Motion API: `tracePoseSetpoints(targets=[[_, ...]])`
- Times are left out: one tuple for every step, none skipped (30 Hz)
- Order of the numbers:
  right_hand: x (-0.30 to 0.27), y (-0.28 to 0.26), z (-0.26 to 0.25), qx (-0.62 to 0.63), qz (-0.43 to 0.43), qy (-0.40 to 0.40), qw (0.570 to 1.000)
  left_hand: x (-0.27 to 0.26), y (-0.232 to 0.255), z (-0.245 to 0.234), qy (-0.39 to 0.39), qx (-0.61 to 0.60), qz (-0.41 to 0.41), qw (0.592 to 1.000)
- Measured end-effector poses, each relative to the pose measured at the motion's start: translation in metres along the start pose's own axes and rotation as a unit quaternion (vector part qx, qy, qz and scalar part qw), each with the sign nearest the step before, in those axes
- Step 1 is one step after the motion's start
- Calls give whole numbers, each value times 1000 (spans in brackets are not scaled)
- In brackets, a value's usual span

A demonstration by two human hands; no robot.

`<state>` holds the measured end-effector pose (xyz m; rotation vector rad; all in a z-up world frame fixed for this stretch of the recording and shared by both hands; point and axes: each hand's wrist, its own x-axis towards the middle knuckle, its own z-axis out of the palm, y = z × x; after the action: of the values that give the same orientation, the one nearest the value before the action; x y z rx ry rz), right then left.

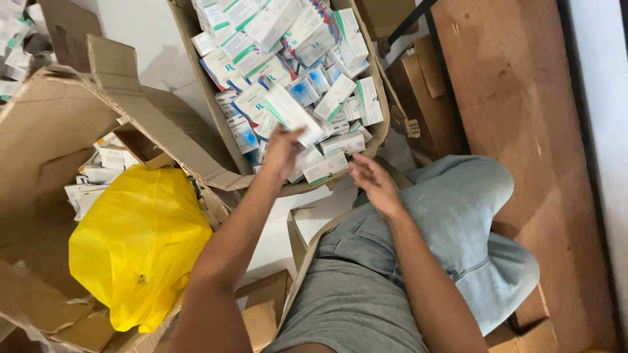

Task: The person sits on the floor and repeatedly picks up small white and green boxes from a large cardboard box. They place the boxes onto a wooden shelf, arranging them in neat rows next to existing stacks.

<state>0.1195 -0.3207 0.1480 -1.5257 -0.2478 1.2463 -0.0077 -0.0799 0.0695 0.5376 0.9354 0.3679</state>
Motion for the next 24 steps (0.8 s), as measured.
tracePoseSetpoints(targets=[[-2, -3, 0, 20, -5, -21, 1000, -21, -12, 10, -12, 41, -35, 998], [-2, -5, 0, -3, -7, -26, 1000, -38, -23, 20, -25, 82, -69, 994], [-3, -7, 0, -26, -10, -31, 999, -52, -39, 33, -64, 77, -74, 992], [-3, -7, 3, -48, -10, -40, 998, -64, -49, 38, -98, 71, -78, 990], [-3, -7, 6, -72, 2, -25, 997, -70, -53, 37, -99, 90, -67, 989], [-7, -5, 7, -96, 17, -6, 995, -77, -62, 36, -104, 109, -60, 987], [-11, -4, 6, -121, 32, 13, 992, -82, -69, 35, -109, 127, -53, 984], [-9, -6, 5, -90, 47, 25, 995, -78, -69, 34, -114, 131, -71, 982], [-7, -8, 3, -59, 63, 38, 996, -74, -68, 33, -119, 135, -89, 980], [-5, -11, 3, -26, 78, 48, 995, -71, -64, 31, -122, 141, -107, 977], [-4, -14, 3, 14, 71, 51, 996, -69, -60, 31, -136, 128, -104, 977], [-4, -15, 2, 54, 66, 52, 995, -69, -57, 31, -148, 114, -101, 977], [-4, -16, 2, 93, 61, 52, 992, -68, -52, 31, -159, 100, -99, 977], [-5, -18, 1, 104, 45, 55, 992, -67, -47, 34, -135, 78, -87, 984], [-6, -20, -1, 115, 28, 58, 991, -65, -40, 36, -111, 57, -75, 989], [-6, -22, -3, 126, 9, 61, 990, -61, -31, 40, -89, 37, -62, 993], [-7, -24, -4, 137, -1, 55, 989, -60, -24, 43, -87, 33, -53, 994], [-7, -27, -5, 147, -12, 46, 988, -60, -16, 46, -84, 28, -42, 995], [-8, -29, -5, 156, -23, 37, 987, -60, -10, 48, -81, 23, -31, 996], [-10, -31, -4, 158, -24, 44, 986, -62, -6, 50, -87, 24, -33, 995], [-11, -33, -4, 160, -25, 51, 985, -64, -2, 52, -93, 25, -35, 995], [-11, -35, -3, 162, -28, 58, 985, -65, 0, 53, -100, 26, -36, 994], [-11, -36, -2, 163, -16, 71, 984, -66, 2, 54, -97, 26, -30, 994], [-11, -39, -1, 163, -5, 83, 983, -67, 3, 55, -95, 26, -24, 995]])
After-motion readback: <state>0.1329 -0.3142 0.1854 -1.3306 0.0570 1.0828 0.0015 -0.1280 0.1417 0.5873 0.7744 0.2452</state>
